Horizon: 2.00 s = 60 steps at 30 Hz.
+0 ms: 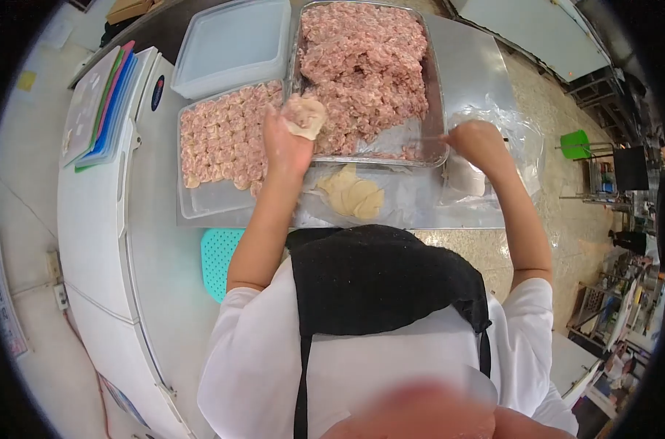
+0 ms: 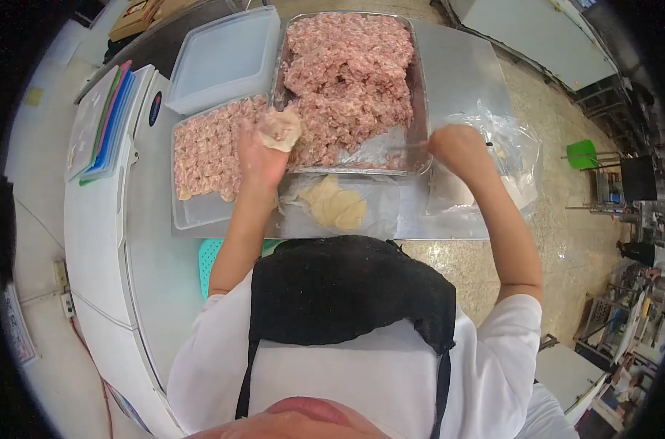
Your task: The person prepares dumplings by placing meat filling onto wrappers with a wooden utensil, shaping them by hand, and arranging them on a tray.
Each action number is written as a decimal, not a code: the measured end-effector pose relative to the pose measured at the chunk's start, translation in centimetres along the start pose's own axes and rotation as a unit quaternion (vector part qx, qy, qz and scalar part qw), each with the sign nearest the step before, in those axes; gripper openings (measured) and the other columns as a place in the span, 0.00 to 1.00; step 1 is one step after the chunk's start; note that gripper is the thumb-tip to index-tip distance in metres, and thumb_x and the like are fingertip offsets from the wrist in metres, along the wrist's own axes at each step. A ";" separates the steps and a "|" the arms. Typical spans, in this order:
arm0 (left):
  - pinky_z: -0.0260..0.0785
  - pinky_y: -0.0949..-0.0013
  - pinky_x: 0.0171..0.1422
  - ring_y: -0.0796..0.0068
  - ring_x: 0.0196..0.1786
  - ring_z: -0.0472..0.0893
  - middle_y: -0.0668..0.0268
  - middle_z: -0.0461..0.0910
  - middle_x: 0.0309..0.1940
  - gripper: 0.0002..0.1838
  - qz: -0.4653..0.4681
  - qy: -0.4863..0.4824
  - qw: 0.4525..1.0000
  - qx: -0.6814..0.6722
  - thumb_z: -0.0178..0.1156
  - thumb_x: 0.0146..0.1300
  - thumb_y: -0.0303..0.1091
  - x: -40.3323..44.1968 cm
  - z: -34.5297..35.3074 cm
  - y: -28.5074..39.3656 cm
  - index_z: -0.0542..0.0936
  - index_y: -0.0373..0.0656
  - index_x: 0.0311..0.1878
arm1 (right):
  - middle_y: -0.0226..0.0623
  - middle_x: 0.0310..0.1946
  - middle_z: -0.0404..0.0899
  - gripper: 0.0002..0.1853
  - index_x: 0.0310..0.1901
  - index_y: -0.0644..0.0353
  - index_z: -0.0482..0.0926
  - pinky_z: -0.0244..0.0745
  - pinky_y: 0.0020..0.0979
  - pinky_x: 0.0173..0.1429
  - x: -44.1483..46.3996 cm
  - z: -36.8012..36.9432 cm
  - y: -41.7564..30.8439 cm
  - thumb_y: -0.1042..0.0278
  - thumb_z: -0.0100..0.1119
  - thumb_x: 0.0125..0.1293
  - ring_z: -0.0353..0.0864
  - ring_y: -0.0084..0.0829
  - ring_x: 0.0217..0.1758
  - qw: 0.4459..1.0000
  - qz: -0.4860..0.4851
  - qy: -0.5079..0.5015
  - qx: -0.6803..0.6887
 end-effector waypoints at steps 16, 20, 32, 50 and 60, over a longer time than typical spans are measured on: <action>0.58 0.43 0.71 0.50 0.66 0.68 0.51 0.70 0.62 0.39 -0.122 -0.074 0.990 0.021 0.42 0.68 0.66 -2.6 5.5 -3.3 0.66 0.38 0.65 | 0.49 0.40 0.82 0.17 0.50 0.61 0.81 0.75 0.43 0.47 1.3 0.3 -7.4 0.58 0.55 0.69 0.81 0.49 0.44 0.900 -0.040 0.197 0.387; 0.54 0.37 0.72 0.46 0.69 0.64 0.49 0.65 0.66 0.42 -0.105 -0.039 0.993 0.023 0.45 0.65 0.70 -2.2 4.3 -3.1 0.65 0.41 0.66 | 0.43 0.33 0.79 0.13 0.51 0.53 0.80 0.75 0.45 0.40 -1.0 -3.3 -6.3 0.60 0.57 0.67 0.80 0.47 0.38 0.956 -0.042 0.211 0.199; 0.65 0.53 0.69 0.56 0.61 0.75 0.55 0.76 0.54 0.38 -0.029 -0.248 0.920 0.301 0.62 0.61 0.25 -4.0 7.4 -4.0 0.56 0.44 0.73 | 0.47 0.24 0.77 0.18 0.47 0.65 0.80 0.71 0.35 0.36 -2.8 -4.9 -0.3 0.57 0.50 0.73 0.75 0.38 0.26 0.867 -0.082 0.175 0.460; 0.73 0.68 0.48 0.72 0.39 0.82 0.62 0.84 0.36 0.17 0.140 -0.104 0.655 0.735 0.72 0.50 0.40 -2.5 6.5 -5.8 0.82 0.40 0.40 | 0.39 0.30 0.79 0.13 0.51 0.54 0.80 0.76 0.38 0.36 -0.4 -2.8 1.3 0.62 0.59 0.66 0.82 0.40 0.34 0.906 -0.220 0.300 0.201; 0.70 0.63 0.60 0.67 0.52 0.79 0.58 0.78 0.53 0.34 0.109 -0.153 0.699 0.690 0.69 0.56 0.43 -6.1 8.0 -4.1 0.69 0.46 0.64 | 0.45 0.33 0.82 0.13 0.50 0.50 0.79 0.78 0.45 0.38 4.2 2.6 3.5 0.60 0.52 0.68 0.84 0.45 0.38 0.963 -0.141 0.186 0.135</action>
Point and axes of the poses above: each hand's wrist, its own x-axis towards the middle knuckle, its own z-axis out of the palm, y = z × x, the point moved 6 cm from there along x, towards the middle knuckle
